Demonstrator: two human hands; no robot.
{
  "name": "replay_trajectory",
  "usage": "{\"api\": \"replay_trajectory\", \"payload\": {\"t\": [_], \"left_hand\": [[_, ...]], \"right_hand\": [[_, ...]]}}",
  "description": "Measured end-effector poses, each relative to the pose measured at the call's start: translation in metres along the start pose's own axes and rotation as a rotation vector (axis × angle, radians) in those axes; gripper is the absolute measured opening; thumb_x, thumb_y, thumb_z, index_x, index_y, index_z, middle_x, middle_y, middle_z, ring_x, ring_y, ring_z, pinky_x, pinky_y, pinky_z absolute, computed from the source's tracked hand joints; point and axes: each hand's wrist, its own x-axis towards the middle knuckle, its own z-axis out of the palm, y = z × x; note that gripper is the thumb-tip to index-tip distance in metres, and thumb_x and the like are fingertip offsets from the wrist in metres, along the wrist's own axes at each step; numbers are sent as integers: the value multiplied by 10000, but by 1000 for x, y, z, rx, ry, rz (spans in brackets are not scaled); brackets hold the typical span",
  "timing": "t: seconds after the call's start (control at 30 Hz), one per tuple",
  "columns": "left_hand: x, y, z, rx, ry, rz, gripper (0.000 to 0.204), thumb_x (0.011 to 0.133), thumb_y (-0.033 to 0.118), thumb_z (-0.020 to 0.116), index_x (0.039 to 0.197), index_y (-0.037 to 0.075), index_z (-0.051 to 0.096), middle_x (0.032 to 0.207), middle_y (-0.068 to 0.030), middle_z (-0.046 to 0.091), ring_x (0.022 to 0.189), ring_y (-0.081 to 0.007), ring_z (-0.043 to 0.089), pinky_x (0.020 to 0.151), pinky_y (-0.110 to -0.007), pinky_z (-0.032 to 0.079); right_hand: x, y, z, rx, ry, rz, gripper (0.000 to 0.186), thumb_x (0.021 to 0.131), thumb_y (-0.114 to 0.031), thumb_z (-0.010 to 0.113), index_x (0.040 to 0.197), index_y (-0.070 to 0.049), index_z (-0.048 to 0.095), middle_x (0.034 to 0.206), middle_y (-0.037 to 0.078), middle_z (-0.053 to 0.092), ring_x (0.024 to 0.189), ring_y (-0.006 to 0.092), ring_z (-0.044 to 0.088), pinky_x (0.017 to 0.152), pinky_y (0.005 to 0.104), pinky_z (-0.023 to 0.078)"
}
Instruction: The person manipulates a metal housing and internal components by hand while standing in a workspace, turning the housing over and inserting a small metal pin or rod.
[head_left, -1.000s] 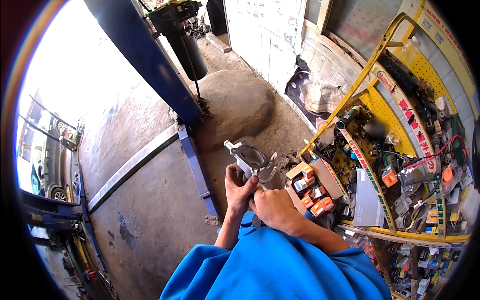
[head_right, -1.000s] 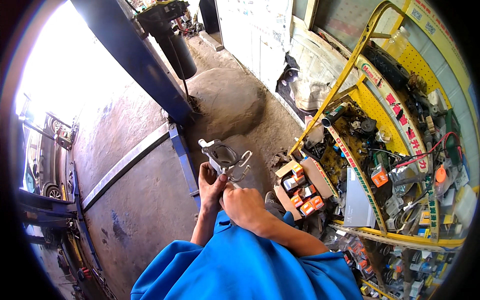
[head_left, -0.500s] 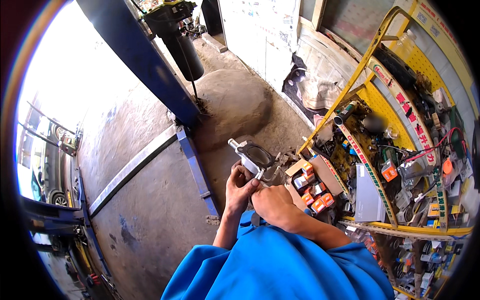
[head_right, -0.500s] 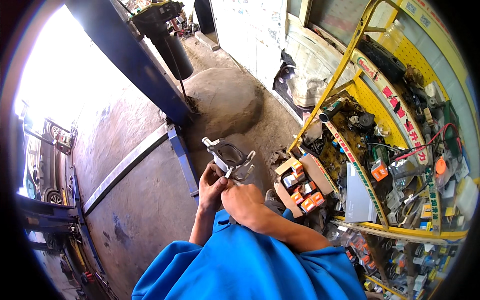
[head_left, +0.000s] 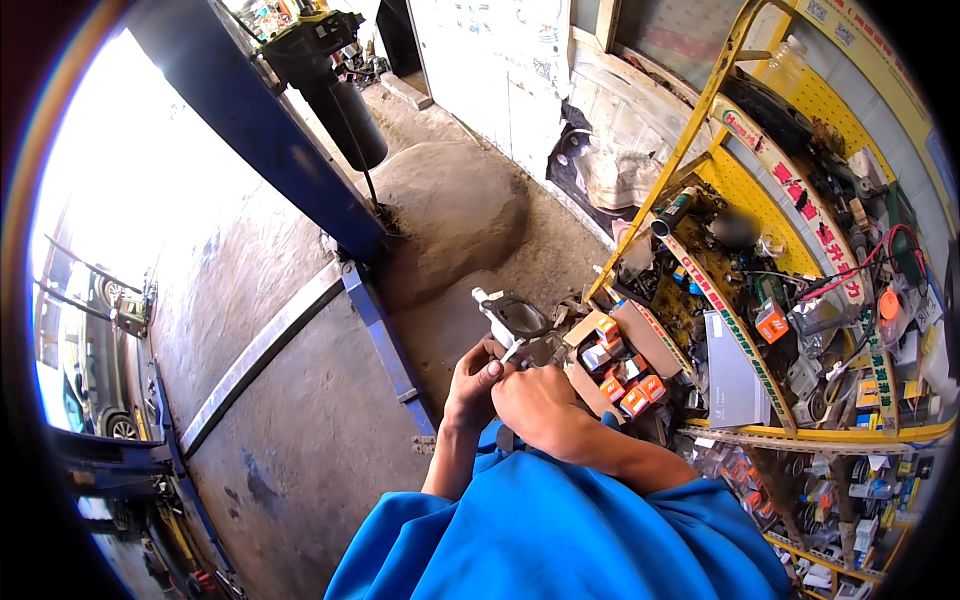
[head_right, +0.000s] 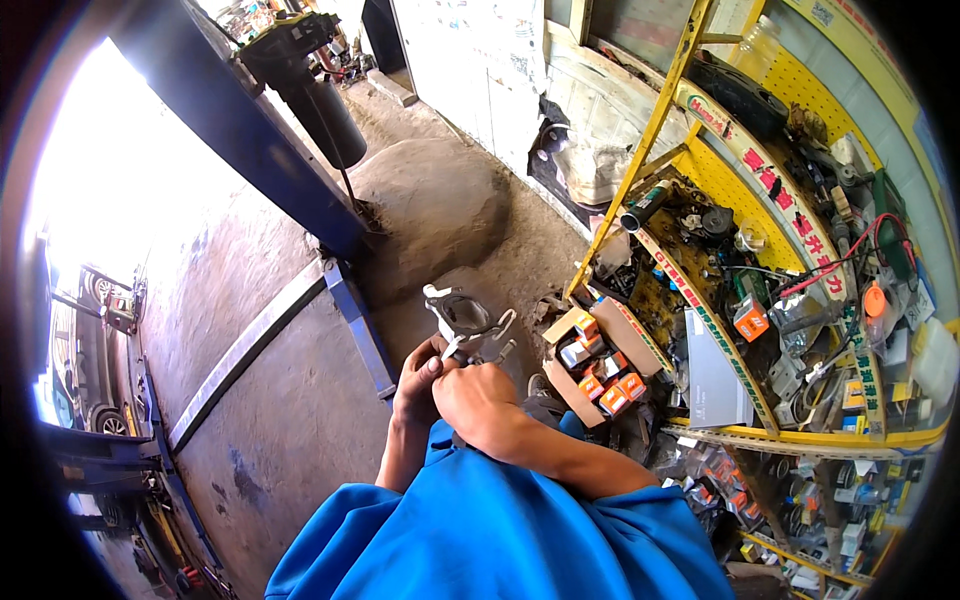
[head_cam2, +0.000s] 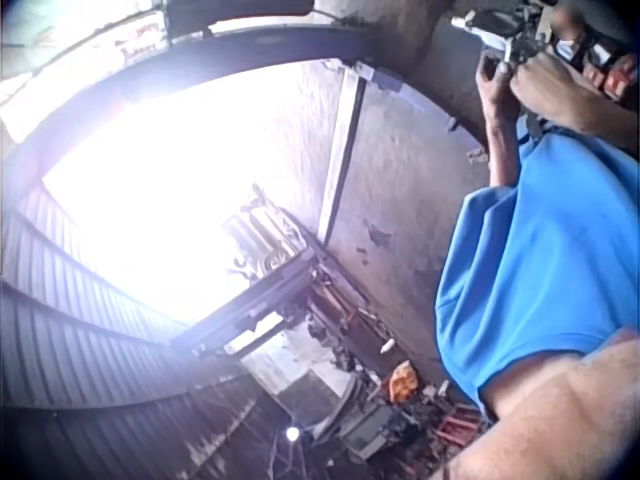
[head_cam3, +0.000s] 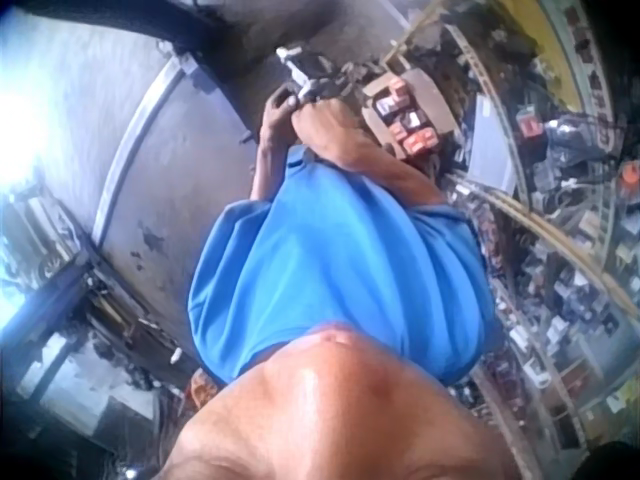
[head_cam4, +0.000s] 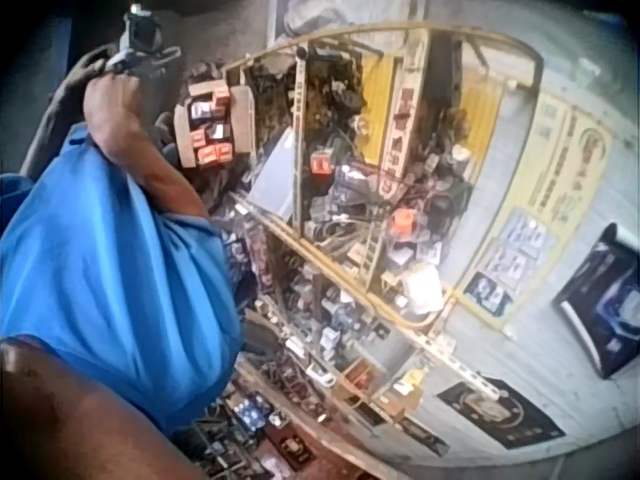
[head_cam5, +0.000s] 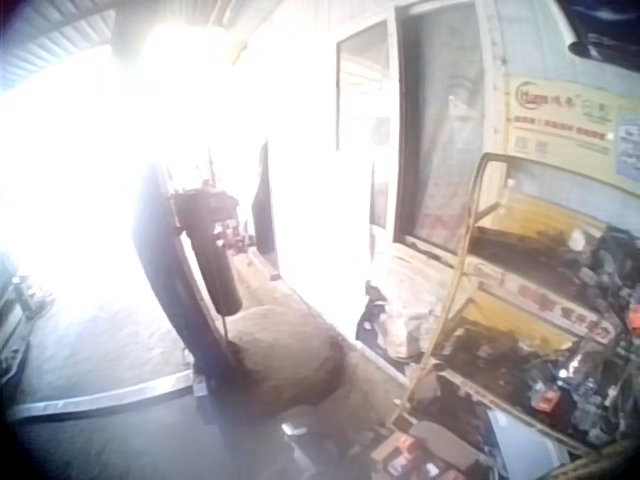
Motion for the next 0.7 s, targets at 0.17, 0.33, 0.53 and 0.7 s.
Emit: {"api": "replay_trajectory", "payload": {"t": [0.17, 0.33, 0.53, 0.7], "left_hand": [[-1, 1, 2, -53, 2, -46, 272, 834, 221, 739, 913, 30, 563, 916, -55, 601, 871, -149, 567, 812, -297, 465], [-1, 2, 9, -77, 60, -38, 231, 867, 204, 706, 919, 36, 556, 858, -27, 572, 783, -118, 535, 732, -273, 451], [-7, -4, -4, -9, 117, -1, 259, 914, 251, 660, 980, 18, 566, 814, 6, 544, 718, -73, 496, 648, -226, 416], [-9, -6, -11, -41, 68, -24, 448, 912, 346, 639, 1145, -27, 554, 981, -57, 598, 871, -131, 574, 783, -274, 478]], "right_hand": [[1, -3, 10, -30, -2, 6, 161, 823, -134, 578, 747, -111, 718, 734, 85, 719, 677, 225, 719, 569, 352, 563], [4, -7, 6, -34, -21, 31, 141, 817, -137, 596, 766, -108, 724, 758, 84, 725, 702, 226, 724, 584, 353, 574], [6, -9, 7, -102, 35, -42, 105, 786, -135, 623, 747, -110, 717, 743, 64, 721, 671, 198, 720, 543, 344, 563], [9, -12, 12, -155, 139, -93, 101, 765, -114, 622, 710, -123, 706, 667, 43, 700, 615, 176, 705, 504, 319, 537]]}}
